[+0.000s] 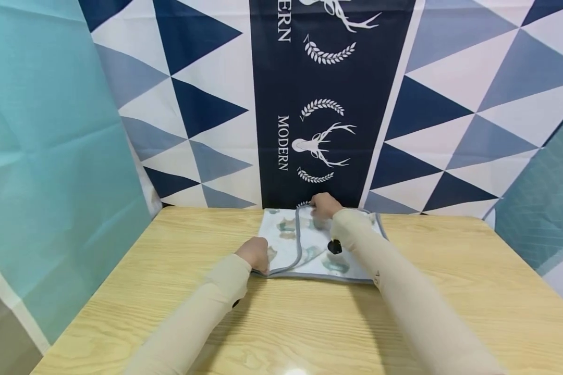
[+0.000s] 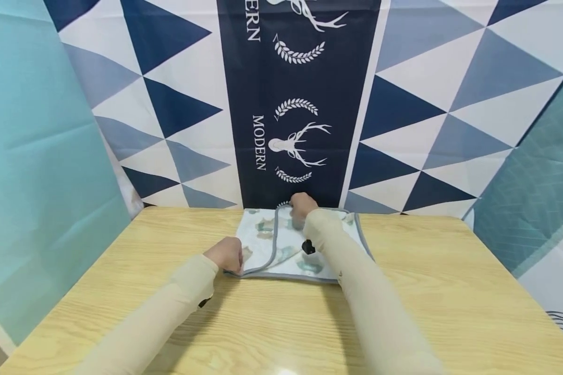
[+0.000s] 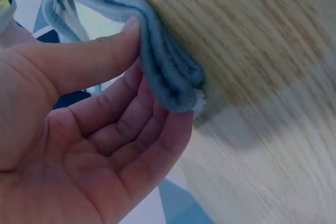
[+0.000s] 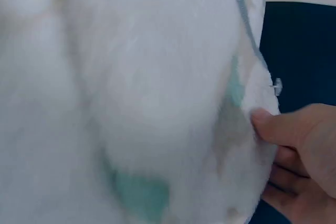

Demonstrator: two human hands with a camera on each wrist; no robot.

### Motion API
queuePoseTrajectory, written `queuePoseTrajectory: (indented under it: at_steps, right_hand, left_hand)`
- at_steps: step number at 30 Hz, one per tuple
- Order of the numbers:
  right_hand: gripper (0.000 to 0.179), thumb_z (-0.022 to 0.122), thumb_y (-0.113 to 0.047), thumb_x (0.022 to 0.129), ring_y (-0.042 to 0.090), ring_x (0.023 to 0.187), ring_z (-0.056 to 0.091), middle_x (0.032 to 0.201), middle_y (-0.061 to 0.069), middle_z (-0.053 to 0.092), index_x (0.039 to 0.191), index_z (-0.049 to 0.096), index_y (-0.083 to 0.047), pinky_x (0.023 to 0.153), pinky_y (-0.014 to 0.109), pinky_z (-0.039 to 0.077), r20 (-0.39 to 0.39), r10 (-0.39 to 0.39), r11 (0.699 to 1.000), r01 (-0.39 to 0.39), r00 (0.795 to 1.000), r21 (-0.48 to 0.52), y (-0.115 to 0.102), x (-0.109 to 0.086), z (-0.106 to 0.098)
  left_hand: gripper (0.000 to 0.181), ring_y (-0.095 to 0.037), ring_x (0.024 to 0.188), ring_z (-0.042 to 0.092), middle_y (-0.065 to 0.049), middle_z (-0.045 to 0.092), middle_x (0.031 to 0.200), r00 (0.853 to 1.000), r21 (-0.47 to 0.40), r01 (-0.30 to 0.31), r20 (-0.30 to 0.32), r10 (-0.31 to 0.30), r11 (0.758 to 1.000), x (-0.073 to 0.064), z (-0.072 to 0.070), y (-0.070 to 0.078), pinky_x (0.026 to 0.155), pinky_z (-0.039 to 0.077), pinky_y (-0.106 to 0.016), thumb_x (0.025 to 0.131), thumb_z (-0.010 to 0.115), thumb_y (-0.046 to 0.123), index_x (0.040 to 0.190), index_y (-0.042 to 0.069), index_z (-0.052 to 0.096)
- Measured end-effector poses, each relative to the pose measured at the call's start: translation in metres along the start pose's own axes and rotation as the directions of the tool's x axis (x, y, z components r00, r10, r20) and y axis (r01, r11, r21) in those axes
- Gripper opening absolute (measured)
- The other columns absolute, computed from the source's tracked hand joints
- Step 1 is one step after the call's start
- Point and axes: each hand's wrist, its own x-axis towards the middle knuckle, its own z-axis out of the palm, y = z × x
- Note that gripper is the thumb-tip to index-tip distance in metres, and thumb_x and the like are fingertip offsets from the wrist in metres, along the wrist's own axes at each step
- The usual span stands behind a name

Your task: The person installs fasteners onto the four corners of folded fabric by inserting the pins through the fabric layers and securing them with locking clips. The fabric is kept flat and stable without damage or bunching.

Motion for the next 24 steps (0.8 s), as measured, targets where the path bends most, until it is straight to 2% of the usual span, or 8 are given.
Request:
queuePoseTrajectory:
  at_steps: [3, 8, 10, 13, 15, 18, 21, 24]
  right_hand:
    - [0.022, 0.072, -0.009, 0.083, 0.027, 0.095, 0.064, 0.104, 0.017, 0.070, 0.103, 0.068, 0.001, 0.086, 0.040, 0.054, -0.139, -0.039, 0.998, 0.045, 0.989, 0.037, 0.007, -0.021, -0.012]
    - [0.014, 0.077, -0.009, 0.078, 0.021, 0.072, 0.055, 0.077, 0.010, 0.066, 0.084, 0.066, -0.003, 0.073, 0.038, 0.048, -0.293, -0.205, 0.976, 0.217, 0.934, 0.009, 0.016, -0.073, -0.046]
    - [0.014, 0.077, -0.008, 0.077, 0.021, 0.070, 0.054, 0.074, 0.008, 0.064, 0.079, 0.063, -0.005, 0.071, 0.038, 0.047, -0.307, -0.232, 0.970, 0.245, 0.923, 0.004, 0.022, -0.099, -0.059]
    - [0.013, 0.075, -0.004, 0.076, 0.024, 0.074, 0.060, 0.075, 0.008, 0.067, 0.077, 0.063, -0.006, 0.073, 0.042, 0.050, -0.306, -0.249, 0.965, 0.261, 0.919, -0.001, 0.040, -0.138, -0.071]
    - [0.010, 0.073, 0.000, 0.075, 0.027, 0.079, 0.065, 0.080, 0.008, 0.071, 0.077, 0.066, -0.006, 0.076, 0.046, 0.052, -0.290, -0.254, 0.965, 0.264, 0.923, -0.004, 0.054, -0.163, -0.073]
    - [0.016, 0.068, 0.007, 0.075, 0.031, 0.088, 0.067, 0.088, 0.008, 0.074, 0.082, 0.071, -0.008, 0.082, 0.050, 0.053, -0.252, -0.244, 0.968, 0.250, 0.936, -0.007, 0.076, -0.196, -0.068]
    - [0.022, 0.065, 0.010, 0.078, 0.034, 0.093, 0.067, 0.096, 0.012, 0.074, 0.090, 0.073, -0.006, 0.086, 0.051, 0.053, -0.258, -0.191, 0.979, 0.203, 0.947, 0.020, 0.090, -0.227, -0.057]
    - [0.019, 0.063, 0.004, 0.085, 0.038, 0.098, 0.065, 0.105, 0.019, 0.071, 0.102, 0.070, -0.002, 0.088, 0.053, 0.052, -0.336, -0.082, 0.992, 0.108, 0.938, 0.060, 0.085, -0.258, -0.043]
  left_hand:
    - [0.034, -0.020, 0.075, 0.047, -0.015, 0.064, 0.093, 1.000, 0.006, -0.014, -0.009, 0.014, 1.000, -0.002, 0.001, 0.006, 0.071, 0.048, -0.032, 0.070, 0.082, 0.007, 0.097, -0.001, 0.063]
    - [0.036, -0.020, 0.074, 0.047, -0.016, 0.064, 0.093, 0.999, 0.026, -0.030, -0.019, 0.031, 0.999, -0.003, -0.005, 0.005, 0.074, 0.051, -0.034, 0.070, 0.082, 0.007, 0.099, -0.003, 0.063]
    - [0.028, -0.020, 0.072, 0.045, -0.013, 0.062, 0.086, 0.999, 0.023, -0.047, -0.024, 0.048, 0.999, -0.003, -0.007, 0.003, 0.069, 0.048, -0.032, 0.071, 0.080, 0.007, 0.092, -0.002, 0.062]
    - [0.015, -0.018, 0.064, 0.041, -0.006, 0.052, 0.068, 0.994, -0.004, -0.089, -0.056, 0.089, 0.996, -0.004, -0.008, -0.004, 0.060, 0.041, -0.028, 0.074, 0.073, 0.006, 0.071, 0.005, 0.058]
    - [0.025, -0.016, 0.059, 0.038, -0.001, 0.044, 0.059, 0.989, -0.032, -0.120, -0.090, 0.117, 0.992, -0.007, -0.006, -0.011, 0.057, 0.036, -0.025, 0.075, 0.067, 0.004, 0.058, 0.010, 0.050]
    - [0.033, -0.014, 0.056, 0.039, 0.002, 0.045, 0.054, 0.977, -0.088, -0.168, -0.151, 0.154, 0.982, -0.014, -0.001, -0.018, 0.057, 0.037, -0.024, 0.079, 0.067, 0.006, 0.053, 0.013, 0.049]
    - [0.021, -0.018, 0.063, 0.052, -0.004, 0.061, 0.067, 0.969, -0.131, -0.178, -0.196, 0.150, 0.975, -0.027, 0.003, -0.015, 0.064, 0.046, -0.029, 0.084, 0.069, 0.009, 0.064, 0.007, 0.063]
    - [0.017, -0.029, 0.086, 0.065, -0.016, 0.071, 0.095, 0.957, -0.147, -0.176, -0.258, 0.134, 0.973, -0.041, 0.013, 0.003, 0.080, 0.054, -0.040, 0.089, 0.067, 0.015, 0.093, -0.001, 0.070]
